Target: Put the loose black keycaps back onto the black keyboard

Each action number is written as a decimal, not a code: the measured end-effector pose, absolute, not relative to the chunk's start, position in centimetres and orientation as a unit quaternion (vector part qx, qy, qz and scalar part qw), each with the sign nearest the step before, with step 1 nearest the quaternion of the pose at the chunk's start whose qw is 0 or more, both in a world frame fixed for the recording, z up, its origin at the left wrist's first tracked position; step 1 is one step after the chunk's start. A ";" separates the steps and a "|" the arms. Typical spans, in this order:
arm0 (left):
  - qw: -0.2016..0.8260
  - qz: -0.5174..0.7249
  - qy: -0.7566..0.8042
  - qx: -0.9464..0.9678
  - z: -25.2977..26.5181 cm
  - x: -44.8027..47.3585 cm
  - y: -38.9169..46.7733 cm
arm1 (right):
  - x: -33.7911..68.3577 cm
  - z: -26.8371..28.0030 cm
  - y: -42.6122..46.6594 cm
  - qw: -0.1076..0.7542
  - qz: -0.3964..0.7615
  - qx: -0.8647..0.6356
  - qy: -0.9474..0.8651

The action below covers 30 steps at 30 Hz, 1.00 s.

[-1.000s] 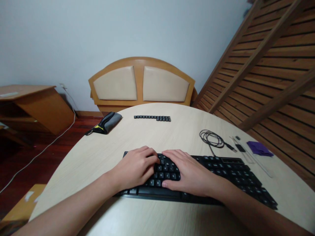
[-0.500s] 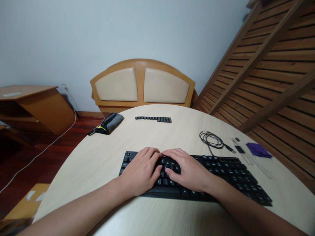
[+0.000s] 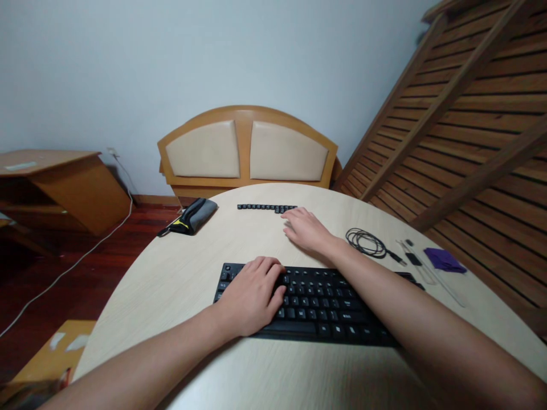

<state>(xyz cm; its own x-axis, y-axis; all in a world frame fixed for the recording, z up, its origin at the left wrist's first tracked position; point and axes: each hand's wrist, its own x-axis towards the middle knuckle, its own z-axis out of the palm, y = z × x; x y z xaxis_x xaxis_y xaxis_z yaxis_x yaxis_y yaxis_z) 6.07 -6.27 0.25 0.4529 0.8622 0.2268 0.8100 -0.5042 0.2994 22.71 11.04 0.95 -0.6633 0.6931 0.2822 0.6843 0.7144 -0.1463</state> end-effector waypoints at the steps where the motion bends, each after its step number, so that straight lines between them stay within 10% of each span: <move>1: 0.074 0.177 0.492 0.849 0.3 6.1 -6.3 | 22.2 0.9 11.8 0.154 0.007 -0.381 -0.912; 30: 0.067 0.175 0.490 0.852 0.3 6.1 -6.2 | 18.8 -0.4 14.7 0.121 -0.006 -0.405 -0.906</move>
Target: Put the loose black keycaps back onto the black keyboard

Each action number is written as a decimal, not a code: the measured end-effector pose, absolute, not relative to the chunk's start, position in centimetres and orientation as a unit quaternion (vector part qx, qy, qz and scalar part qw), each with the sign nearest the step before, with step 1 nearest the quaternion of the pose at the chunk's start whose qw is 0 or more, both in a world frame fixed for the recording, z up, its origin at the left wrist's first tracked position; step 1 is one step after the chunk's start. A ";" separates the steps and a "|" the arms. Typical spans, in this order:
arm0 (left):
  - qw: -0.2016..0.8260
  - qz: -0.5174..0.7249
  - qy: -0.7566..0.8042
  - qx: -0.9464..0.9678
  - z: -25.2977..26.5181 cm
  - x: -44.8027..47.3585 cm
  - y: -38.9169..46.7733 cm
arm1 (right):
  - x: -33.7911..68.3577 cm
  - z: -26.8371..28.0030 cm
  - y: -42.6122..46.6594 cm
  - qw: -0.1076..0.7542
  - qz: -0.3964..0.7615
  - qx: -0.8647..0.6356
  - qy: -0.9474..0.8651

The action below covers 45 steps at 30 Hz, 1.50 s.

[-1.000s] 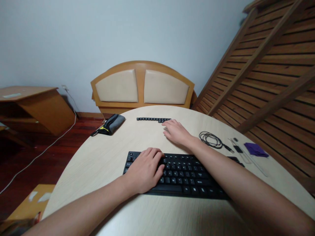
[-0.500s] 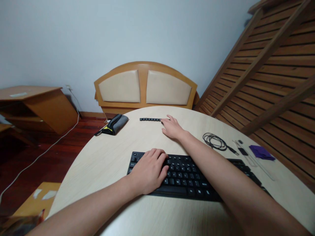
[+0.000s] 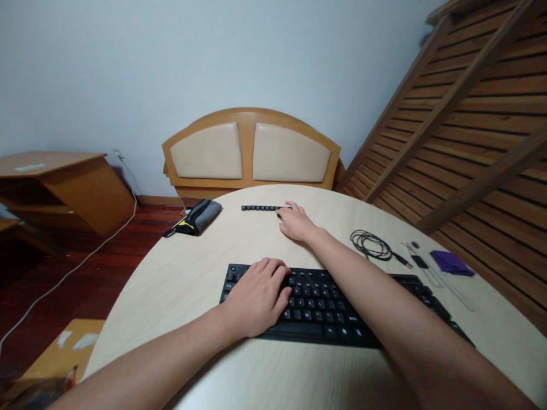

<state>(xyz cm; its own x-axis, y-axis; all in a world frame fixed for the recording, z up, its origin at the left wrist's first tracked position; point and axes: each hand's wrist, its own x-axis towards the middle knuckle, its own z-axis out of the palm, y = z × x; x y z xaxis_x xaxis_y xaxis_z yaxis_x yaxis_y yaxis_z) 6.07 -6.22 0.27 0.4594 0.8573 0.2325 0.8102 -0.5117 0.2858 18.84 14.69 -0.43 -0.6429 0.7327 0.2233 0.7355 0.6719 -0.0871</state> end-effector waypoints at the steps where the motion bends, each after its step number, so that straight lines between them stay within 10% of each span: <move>1: 0.068 0.176 0.489 0.852 0.3 6.1 -6.2 | 18.8 -0.4 14.7 0.123 -0.004 -0.403 -0.907; 26: 0.079 0.170 0.481 0.857 0.3 5.8 -6.4 | 28.4 -0.2 1.1 0.269 0.303 -0.363 -0.839; 45: 0.094 0.161 0.485 0.854 0.6 5.8 -6.5 | 28.5 -0.7 0.3 0.282 0.276 -0.345 -0.852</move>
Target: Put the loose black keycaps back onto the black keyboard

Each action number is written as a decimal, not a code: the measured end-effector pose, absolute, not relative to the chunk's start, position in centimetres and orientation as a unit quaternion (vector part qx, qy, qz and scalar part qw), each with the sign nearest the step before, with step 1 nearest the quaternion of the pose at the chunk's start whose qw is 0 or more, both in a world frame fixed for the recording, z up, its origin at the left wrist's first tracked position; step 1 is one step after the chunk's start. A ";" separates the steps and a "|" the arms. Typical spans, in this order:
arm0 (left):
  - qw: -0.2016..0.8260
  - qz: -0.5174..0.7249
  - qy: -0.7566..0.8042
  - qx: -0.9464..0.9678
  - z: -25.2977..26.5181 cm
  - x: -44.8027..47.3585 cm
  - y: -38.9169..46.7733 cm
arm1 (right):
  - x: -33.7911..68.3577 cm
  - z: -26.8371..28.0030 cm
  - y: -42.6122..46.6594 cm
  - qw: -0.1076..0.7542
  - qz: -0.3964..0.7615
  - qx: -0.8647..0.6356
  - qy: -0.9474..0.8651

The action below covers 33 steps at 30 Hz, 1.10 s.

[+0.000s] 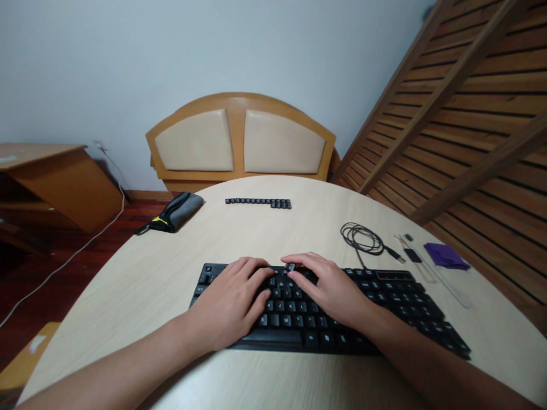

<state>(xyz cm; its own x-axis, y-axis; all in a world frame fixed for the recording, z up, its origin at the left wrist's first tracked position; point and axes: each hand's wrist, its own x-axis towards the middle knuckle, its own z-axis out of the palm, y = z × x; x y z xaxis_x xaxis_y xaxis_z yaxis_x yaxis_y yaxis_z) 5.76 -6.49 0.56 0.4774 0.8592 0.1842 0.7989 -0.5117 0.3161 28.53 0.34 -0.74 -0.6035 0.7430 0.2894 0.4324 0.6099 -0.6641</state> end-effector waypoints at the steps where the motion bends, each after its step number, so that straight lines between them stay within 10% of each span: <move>1: 0.094 0.160 0.486 0.854 0.6 5.8 -6.5 | 28.5 -0.8 0.3 0.279 0.277 -0.352 -0.849; 33: 0.106 0.163 0.479 0.856 1.0 5.8 -6.6 | 28.1 -0.6 -0.1 0.253 0.306 -0.362 -0.843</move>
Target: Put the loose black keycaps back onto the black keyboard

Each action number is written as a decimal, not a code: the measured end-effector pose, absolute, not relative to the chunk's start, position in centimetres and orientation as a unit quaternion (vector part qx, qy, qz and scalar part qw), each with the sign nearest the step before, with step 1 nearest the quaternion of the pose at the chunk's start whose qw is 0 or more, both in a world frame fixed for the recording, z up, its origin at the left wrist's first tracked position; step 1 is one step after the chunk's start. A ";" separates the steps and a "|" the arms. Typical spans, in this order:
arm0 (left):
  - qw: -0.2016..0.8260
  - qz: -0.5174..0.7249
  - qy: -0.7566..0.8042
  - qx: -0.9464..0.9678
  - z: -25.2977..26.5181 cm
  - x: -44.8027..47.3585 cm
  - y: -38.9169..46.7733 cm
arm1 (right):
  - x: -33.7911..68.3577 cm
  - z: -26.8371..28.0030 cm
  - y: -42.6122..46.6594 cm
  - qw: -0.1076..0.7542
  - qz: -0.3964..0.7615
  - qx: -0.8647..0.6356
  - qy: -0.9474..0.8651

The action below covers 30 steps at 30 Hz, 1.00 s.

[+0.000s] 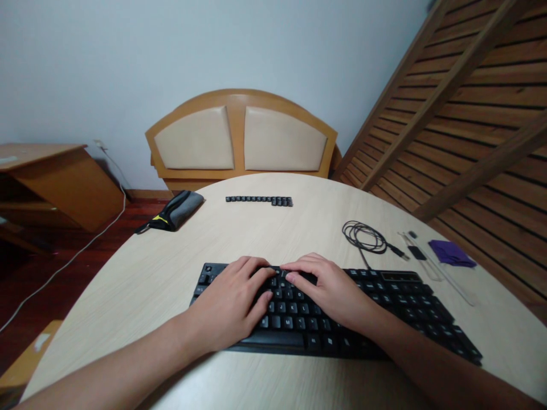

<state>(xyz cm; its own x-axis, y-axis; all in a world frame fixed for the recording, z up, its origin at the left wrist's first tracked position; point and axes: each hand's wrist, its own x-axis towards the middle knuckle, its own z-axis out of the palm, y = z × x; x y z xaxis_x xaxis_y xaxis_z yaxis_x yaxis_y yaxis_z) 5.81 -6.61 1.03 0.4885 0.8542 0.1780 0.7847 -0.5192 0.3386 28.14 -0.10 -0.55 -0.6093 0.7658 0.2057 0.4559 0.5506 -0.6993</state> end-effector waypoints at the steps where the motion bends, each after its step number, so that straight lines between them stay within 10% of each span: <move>1: 0.105 0.164 0.479 0.856 1.0 5.8 -6.6 | 28.1 -0.5 -0.1 0.252 0.303 -0.359 -0.846; 30: 0.107 0.163 0.479 0.856 1.1 5.9 -6.6 | 27.8 0.0 -0.4 0.250 0.274 -0.348 -0.861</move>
